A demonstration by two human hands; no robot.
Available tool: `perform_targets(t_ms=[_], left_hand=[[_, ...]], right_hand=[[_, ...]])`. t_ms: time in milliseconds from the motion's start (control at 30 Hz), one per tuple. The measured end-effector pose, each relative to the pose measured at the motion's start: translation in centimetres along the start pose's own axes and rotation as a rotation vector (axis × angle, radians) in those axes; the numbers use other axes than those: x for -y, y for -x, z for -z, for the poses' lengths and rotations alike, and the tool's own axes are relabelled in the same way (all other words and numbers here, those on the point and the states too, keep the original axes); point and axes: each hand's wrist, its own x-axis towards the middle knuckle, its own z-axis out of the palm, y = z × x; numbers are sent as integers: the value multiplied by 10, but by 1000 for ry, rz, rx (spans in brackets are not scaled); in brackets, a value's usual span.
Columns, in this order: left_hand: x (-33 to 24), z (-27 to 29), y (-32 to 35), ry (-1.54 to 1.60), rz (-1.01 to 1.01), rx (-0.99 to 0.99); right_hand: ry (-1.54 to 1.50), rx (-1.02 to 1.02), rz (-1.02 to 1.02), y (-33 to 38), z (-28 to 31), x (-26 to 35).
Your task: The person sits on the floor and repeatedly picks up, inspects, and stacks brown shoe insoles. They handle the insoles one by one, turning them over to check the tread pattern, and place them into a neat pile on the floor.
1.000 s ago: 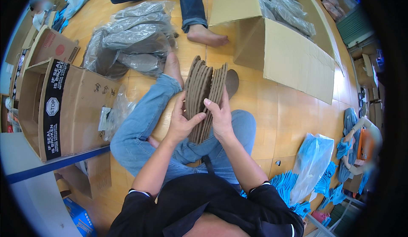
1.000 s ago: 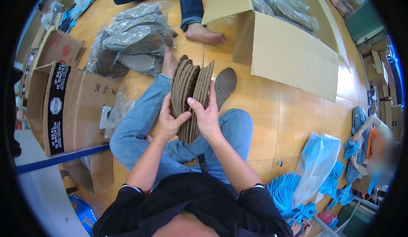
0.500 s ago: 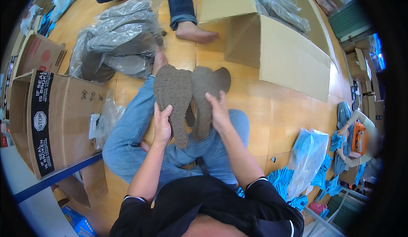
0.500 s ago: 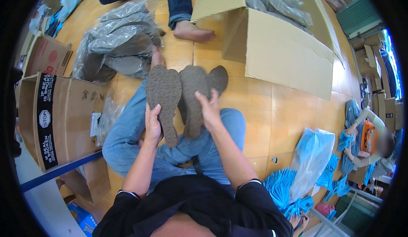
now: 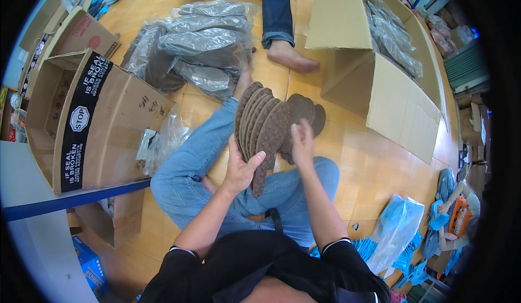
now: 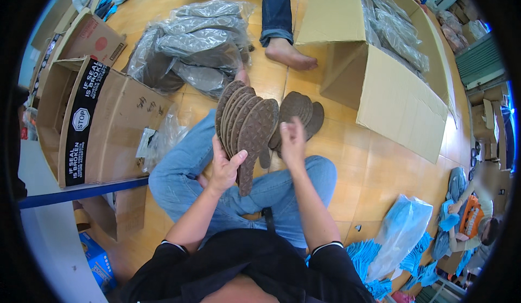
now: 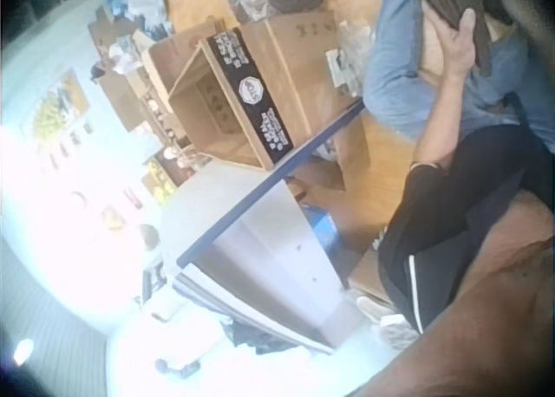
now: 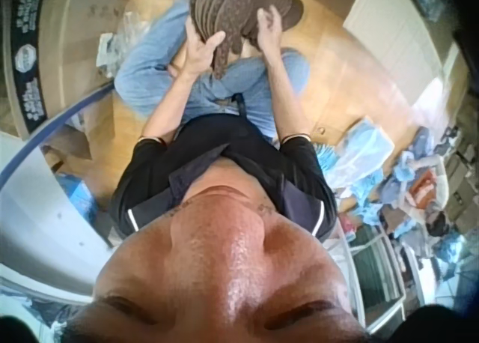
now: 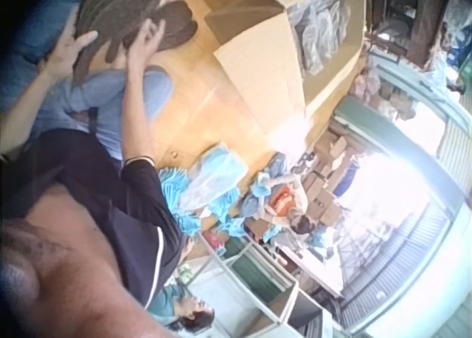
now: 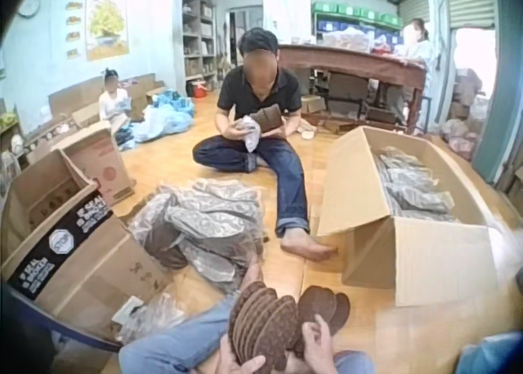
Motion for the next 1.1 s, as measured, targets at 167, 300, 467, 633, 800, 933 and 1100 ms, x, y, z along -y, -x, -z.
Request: perform_targets(t_ms=[167,300,467,633,800,933,1100], left_hand=[[7,1,6,67,50,7],[6,11,11,364,139,-152],[3,19,12,111,47,-155],[5,25,7,9,61,-253],[4,41,5,-2,175,-479],[2,52,6,27,128,-443],[16,47,8,-113,50,-415]], right_hand=[[-461,338,-120,61,-37,37],[-738,438,-252,70,-40,52],[-746,469,-296,72,-39,57],[-792,442,-337,73,-43,48],[-649,242,-210,50,-50,25],[-60,64,-167,14,-54,7],[-70,-8,34,41,-60,2]])
